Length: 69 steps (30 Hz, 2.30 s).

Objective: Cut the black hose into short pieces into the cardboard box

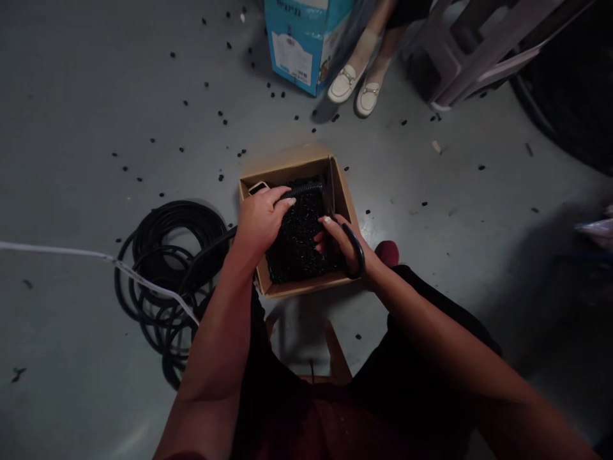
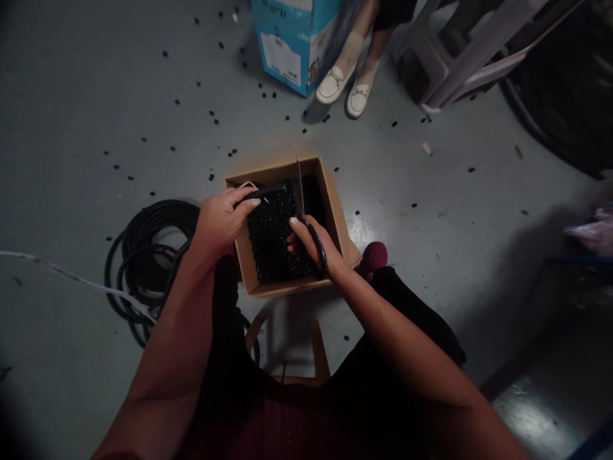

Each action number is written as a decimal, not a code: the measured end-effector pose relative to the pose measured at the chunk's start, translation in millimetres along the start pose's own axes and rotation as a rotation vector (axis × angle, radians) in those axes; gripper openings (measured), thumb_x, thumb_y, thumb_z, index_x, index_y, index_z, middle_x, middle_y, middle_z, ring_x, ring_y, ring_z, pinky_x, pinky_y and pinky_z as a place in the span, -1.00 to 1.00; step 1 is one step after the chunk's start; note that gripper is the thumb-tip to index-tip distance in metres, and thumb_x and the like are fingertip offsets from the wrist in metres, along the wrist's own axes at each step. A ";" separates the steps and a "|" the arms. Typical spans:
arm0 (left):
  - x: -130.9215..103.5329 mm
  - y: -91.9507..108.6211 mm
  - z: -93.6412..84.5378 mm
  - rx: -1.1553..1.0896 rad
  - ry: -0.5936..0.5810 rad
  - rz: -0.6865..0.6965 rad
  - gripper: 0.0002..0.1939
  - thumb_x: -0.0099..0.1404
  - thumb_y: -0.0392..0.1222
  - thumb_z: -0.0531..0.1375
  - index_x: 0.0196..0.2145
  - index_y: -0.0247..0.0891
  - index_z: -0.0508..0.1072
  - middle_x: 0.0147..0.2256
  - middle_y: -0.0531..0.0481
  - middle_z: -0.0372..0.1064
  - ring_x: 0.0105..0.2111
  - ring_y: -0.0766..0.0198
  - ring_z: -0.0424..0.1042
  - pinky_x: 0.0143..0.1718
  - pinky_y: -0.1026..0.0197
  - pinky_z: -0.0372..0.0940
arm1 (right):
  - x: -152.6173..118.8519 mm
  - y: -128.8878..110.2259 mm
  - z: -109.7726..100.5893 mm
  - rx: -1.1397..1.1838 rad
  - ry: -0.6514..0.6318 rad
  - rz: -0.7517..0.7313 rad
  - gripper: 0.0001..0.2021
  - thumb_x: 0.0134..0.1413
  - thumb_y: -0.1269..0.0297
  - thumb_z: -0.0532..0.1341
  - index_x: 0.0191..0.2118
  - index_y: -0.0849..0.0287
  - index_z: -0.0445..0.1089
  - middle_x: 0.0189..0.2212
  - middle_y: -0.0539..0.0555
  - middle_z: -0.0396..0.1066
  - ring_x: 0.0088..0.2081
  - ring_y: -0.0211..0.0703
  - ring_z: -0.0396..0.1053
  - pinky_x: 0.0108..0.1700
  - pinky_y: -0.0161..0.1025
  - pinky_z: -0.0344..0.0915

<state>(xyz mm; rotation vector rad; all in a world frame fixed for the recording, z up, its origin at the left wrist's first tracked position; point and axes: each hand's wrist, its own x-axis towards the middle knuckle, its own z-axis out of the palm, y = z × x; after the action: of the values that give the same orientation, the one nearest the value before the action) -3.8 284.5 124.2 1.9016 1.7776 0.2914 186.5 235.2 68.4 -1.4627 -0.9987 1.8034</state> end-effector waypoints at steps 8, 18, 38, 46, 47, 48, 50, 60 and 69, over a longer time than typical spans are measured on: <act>1.6 -2.7 1.3 0.110 0.025 -0.023 -0.60 0.43 -0.11 -0.01 0.05 -0.20 0.51 0.00 -0.08 0.50 0.02 0.13 0.42 0.08 0.14 0.25 | -1.3 -2.6 -1.4 -0.294 0.093 -0.098 -0.50 0.04 -0.04 0.29 0.02 0.12 0.27 -0.22 0.08 0.45 -0.20 -0.06 0.40 -0.09 -0.07 0.31; 0.4 3.6 1.3 0.167 -0.037 -0.041 -0.61 0.42 -0.12 -0.01 0.03 -0.19 0.52 -0.06 -0.11 0.50 -0.04 0.08 0.44 0.03 0.11 0.26 | -7.7 -2.8 8.9 -0.311 -0.002 -0.017 -0.46 0.06 -0.09 0.23 0.06 0.12 0.25 -0.13 0.12 0.46 -0.09 0.04 0.39 -0.02 -0.02 0.26; -1.9 10.9 9.5 0.202 -0.069 -0.018 -0.63 0.42 -0.18 0.02 0.03 -0.25 0.53 -0.05 -0.14 0.51 -0.03 0.10 0.45 0.01 0.14 0.28 | -6.7 0.5 9.1 -0.342 -0.042 -0.016 -0.41 0.12 -0.13 0.15 0.12 0.19 0.20 -0.13 0.16 0.44 -0.09 0.02 0.41 0.02 -0.01 0.27; -2.1 11.9 10.6 0.205 -0.082 -0.001 -0.65 0.42 -0.18 0.02 -0.01 -0.25 0.54 -0.07 -0.15 0.51 -0.04 0.09 0.45 -0.01 0.13 0.28 | -2.7 9.9 7.2 -0.286 -0.017 -0.034 -0.48 0.12 -0.15 0.17 0.04 0.13 0.25 -0.16 0.12 0.45 -0.14 -0.03 0.42 -0.05 -0.05 0.32; -2.2 12.2 10.4 0.207 -0.087 0.000 -0.65 0.43 -0.18 0.02 0.00 -0.25 0.54 -0.07 -0.15 0.51 -0.04 0.09 0.45 -0.01 0.13 0.29 | -2.6 10.8 7.4 -0.270 -0.013 -0.030 -0.50 0.13 -0.15 0.16 0.01 0.12 0.26 -0.19 0.10 0.45 -0.18 -0.05 0.42 -0.08 -0.08 0.32; -2.3 12.7 10.2 0.210 -0.093 -0.001 -0.64 0.43 -0.18 0.02 0.00 -0.26 0.54 -0.07 -0.15 0.51 -0.05 0.09 0.46 -0.02 0.13 0.29 | -2.9 11.2 7.8 -0.256 -0.009 -0.025 -0.54 0.14 -0.15 0.15 -0.02 0.11 0.27 -0.22 0.08 0.44 -0.22 -0.08 0.41 -0.12 -0.11 0.33; -2.5 13.7 9.9 0.216 -0.104 -0.001 -0.64 0.43 -0.18 0.02 0.00 -0.27 0.54 -0.08 -0.16 0.51 -0.05 0.08 0.46 -0.02 0.13 0.29 | -4.3 10.8 8.8 -0.241 -0.006 -0.022 -0.59 0.16 -0.14 0.13 -0.09 0.10 0.27 -0.29 0.04 0.41 -0.29 -0.14 0.38 -0.19 -0.15 0.31; -3.7 13.6 11.2 0.247 -0.117 0.004 -0.67 0.44 -0.17 0.01 -0.04 -0.26 0.54 -0.11 -0.15 0.51 -0.07 0.09 0.45 -0.05 0.13 0.29 | -6.4 15.2 10.8 -0.208 -0.008 -0.071 -0.67 0.16 -0.09 0.13 -0.24 0.09 0.20 -0.50 -0.08 0.20 -0.48 -0.25 0.20 -0.41 -0.25 0.20; -6.3 11.2 12.7 0.237 -0.142 -0.025 -0.67 0.46 -0.16 0.02 -0.03 -0.27 0.53 -0.10 -0.14 0.49 -0.09 0.14 0.46 -0.04 0.16 0.29 | -6.3 18.0 12.0 -0.195 0.001 -0.028 -0.73 0.16 -0.01 0.15 -0.26 0.08 0.20 -0.54 -0.10 0.16 -0.55 -0.28 0.15 -0.52 -0.28 0.14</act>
<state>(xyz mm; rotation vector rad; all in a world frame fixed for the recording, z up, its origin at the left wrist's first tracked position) 11.4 275.5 120.3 2.0039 1.8043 -0.0656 176.1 218.2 57.8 -1.5558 -1.2172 1.7246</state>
